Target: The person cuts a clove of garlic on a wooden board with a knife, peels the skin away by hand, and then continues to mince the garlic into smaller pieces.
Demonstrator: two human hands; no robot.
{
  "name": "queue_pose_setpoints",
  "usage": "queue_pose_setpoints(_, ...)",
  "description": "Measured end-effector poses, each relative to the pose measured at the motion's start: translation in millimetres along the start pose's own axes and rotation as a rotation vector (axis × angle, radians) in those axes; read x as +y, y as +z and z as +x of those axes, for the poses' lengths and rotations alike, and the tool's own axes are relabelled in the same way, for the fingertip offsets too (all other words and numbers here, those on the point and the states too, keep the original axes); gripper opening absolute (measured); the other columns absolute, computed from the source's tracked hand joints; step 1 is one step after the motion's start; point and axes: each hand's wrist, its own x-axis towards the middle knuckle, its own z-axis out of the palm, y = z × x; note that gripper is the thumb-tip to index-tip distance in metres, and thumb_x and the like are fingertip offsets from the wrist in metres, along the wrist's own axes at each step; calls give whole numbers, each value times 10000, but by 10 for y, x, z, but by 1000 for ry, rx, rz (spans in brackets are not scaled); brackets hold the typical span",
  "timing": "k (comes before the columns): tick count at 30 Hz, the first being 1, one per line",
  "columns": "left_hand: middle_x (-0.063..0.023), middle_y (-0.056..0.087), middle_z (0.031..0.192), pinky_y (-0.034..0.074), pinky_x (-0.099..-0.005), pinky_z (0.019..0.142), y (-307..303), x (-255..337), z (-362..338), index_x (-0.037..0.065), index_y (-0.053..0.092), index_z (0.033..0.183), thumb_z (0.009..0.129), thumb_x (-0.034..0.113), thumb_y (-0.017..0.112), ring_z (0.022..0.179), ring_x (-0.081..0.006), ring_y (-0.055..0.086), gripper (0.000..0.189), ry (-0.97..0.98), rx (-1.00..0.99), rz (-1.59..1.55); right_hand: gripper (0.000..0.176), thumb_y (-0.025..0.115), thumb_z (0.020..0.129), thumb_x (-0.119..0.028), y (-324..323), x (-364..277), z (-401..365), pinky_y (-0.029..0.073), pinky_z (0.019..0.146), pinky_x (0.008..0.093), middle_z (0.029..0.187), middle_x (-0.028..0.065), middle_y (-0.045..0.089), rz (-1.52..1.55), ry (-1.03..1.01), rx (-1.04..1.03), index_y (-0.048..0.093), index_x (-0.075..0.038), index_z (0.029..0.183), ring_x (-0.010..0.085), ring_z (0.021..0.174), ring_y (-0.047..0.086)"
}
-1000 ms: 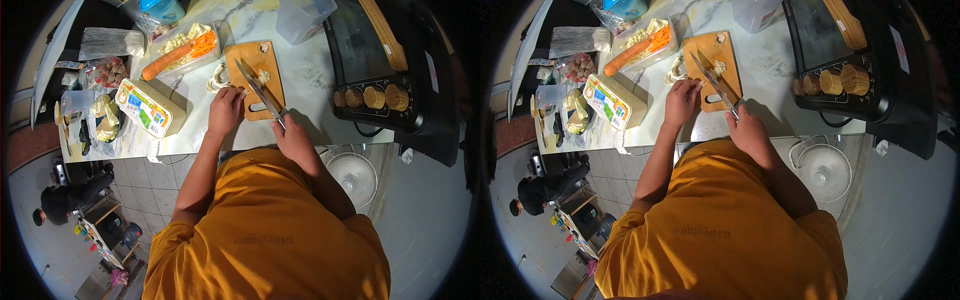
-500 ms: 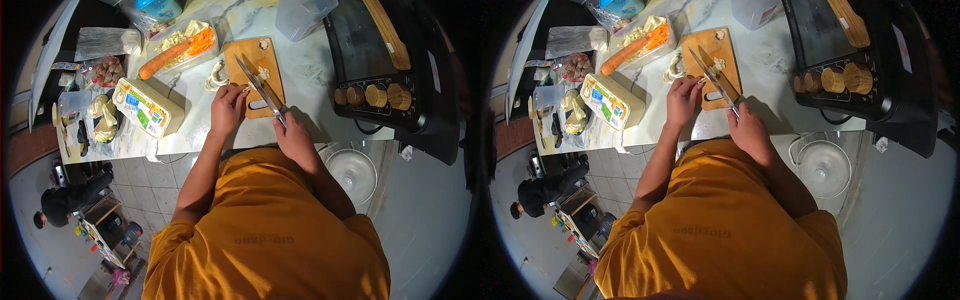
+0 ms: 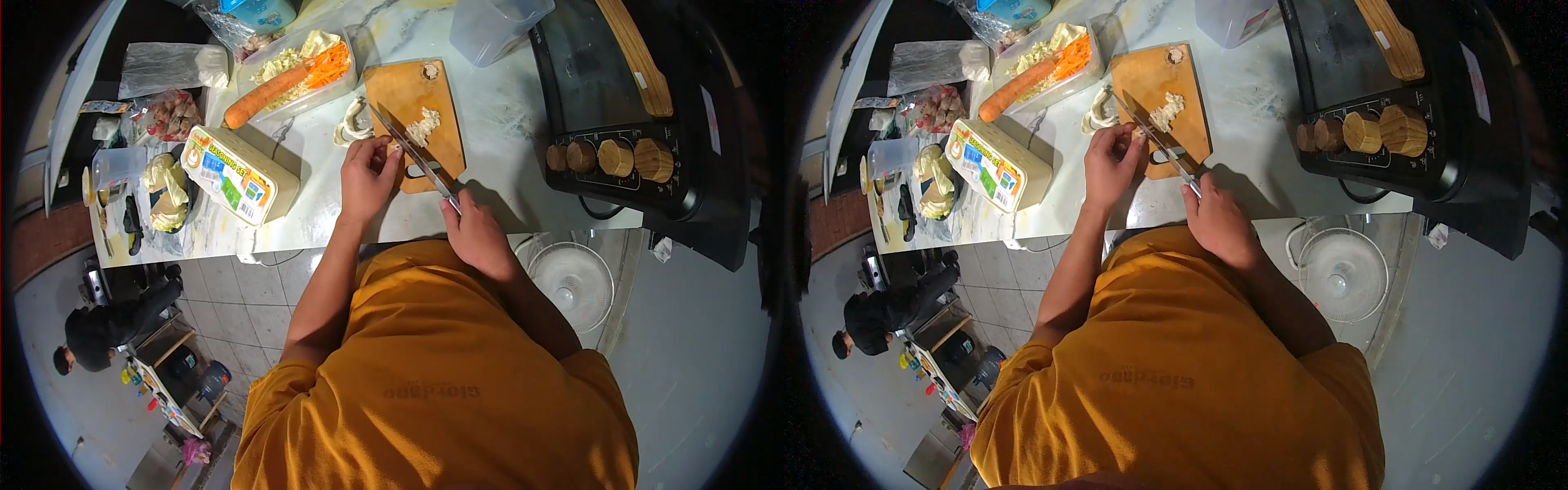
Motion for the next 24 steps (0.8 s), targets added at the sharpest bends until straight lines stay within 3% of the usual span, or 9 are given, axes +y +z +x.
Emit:
queue_pose_setpoints(8,-111,609,795,478,-290,617,15,-14,7,10,706,898,849,94,682,644,-193,582,100,-10,35,-21,370,409,989,-336,50,34,38,470,714,561,805,292,620,-39,-13,-3,465,29,976,490,787,599)
queue_pose_setpoints(24,-124,624,803,480,-312,617,8,1,8,7,708,890,848,101,685,653,-233,596,105,-7,44,22,320,468,974,-286,147,41,53,497,718,550,826,304,626,-61,87,-19,441,33,992,488,798,615)
